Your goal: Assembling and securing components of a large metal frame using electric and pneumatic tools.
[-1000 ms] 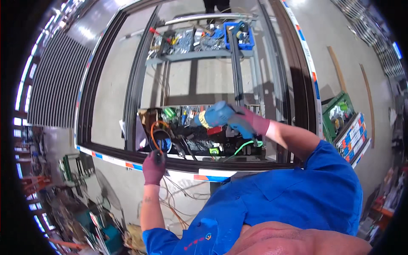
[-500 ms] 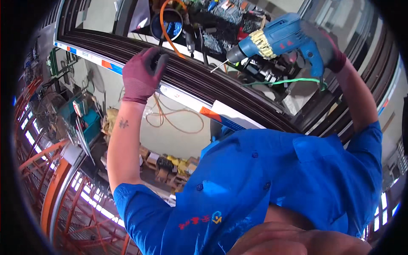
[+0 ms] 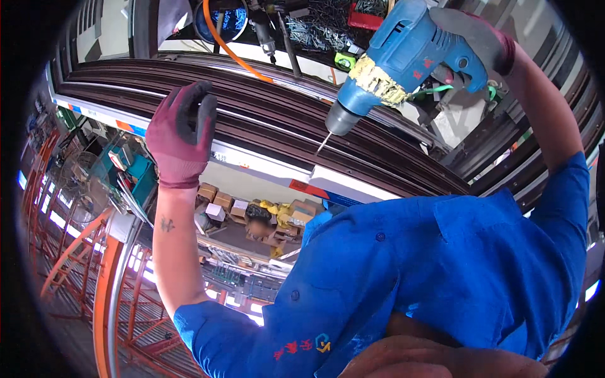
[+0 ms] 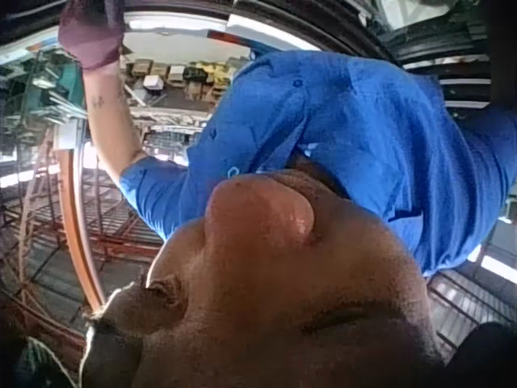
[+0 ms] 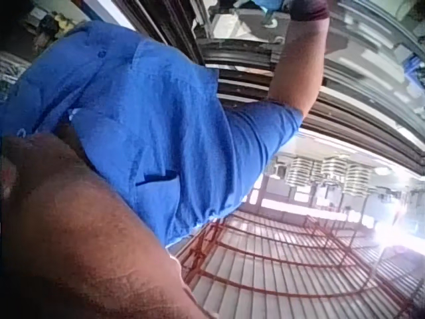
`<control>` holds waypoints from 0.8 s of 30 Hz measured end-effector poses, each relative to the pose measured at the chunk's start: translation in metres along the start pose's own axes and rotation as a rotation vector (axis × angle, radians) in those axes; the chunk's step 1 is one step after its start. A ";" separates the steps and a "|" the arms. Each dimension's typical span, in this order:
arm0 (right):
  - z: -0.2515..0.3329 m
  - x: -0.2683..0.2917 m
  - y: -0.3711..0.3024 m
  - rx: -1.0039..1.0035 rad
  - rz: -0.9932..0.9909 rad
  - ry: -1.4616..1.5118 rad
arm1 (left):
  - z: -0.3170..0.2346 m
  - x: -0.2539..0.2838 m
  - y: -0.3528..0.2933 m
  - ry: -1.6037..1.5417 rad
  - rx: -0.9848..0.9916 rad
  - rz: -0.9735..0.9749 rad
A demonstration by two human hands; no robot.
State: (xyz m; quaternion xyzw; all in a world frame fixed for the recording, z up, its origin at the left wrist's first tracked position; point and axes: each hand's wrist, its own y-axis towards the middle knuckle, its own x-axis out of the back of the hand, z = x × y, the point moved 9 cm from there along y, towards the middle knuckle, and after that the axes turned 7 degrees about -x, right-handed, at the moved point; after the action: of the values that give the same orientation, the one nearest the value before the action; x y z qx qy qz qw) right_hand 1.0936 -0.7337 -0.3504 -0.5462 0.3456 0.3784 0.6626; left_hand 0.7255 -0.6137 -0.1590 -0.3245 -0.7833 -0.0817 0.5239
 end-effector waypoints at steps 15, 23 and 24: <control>0.000 -0.018 0.012 -0.137 0.087 0.010 | -0.002 -0.005 0.002 0.043 -0.060 0.026; -0.007 -0.011 0.015 -0.187 0.100 0.225 | -0.002 -0.005 0.003 0.048 -0.043 0.032; -0.003 -0.017 0.009 -0.184 0.087 0.231 | -0.002 -0.008 0.006 0.036 -0.052 0.032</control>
State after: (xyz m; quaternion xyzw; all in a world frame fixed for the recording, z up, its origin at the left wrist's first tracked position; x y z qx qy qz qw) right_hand 1.0778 -0.7382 -0.3401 -0.6292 0.4067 0.3712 0.5486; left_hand 0.7324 -0.6132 -0.1665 -0.3489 -0.7660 -0.0996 0.5306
